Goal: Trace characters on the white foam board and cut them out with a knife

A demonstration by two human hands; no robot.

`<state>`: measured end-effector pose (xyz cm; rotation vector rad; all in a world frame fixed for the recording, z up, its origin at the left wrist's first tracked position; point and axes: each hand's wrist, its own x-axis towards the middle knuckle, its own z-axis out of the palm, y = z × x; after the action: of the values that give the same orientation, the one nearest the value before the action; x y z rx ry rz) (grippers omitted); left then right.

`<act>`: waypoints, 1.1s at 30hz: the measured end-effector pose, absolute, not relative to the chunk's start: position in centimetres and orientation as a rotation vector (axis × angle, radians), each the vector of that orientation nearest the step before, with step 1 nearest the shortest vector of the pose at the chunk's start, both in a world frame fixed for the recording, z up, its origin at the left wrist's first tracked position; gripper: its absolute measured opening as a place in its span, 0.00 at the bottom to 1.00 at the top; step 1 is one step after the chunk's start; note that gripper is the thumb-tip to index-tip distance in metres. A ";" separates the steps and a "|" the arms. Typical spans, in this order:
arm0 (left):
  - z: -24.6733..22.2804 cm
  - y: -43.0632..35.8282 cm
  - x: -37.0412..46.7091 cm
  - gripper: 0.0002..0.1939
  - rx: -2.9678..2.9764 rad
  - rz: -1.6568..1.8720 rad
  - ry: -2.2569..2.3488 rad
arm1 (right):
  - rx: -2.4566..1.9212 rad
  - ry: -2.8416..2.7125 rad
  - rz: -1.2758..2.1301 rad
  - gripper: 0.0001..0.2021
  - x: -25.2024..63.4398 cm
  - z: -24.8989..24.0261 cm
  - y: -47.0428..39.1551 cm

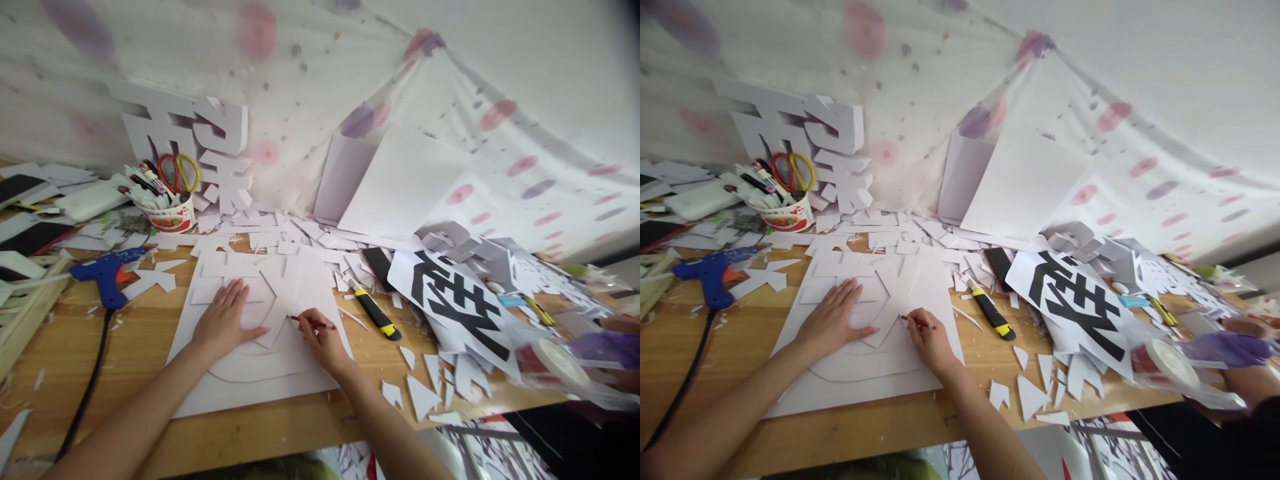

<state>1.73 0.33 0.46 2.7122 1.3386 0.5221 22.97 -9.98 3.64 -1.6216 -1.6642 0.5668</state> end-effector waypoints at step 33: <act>0.5 0.5 1.8 0.53 2.705 0.425 1.364 | -1.593 -1.992 0.135 0.08 23.0 6.5 -12.1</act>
<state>1.79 0.48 0.48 2.7046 1.3637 0.4249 23.04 -12.11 6.49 -1.5930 -1.9916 0.1350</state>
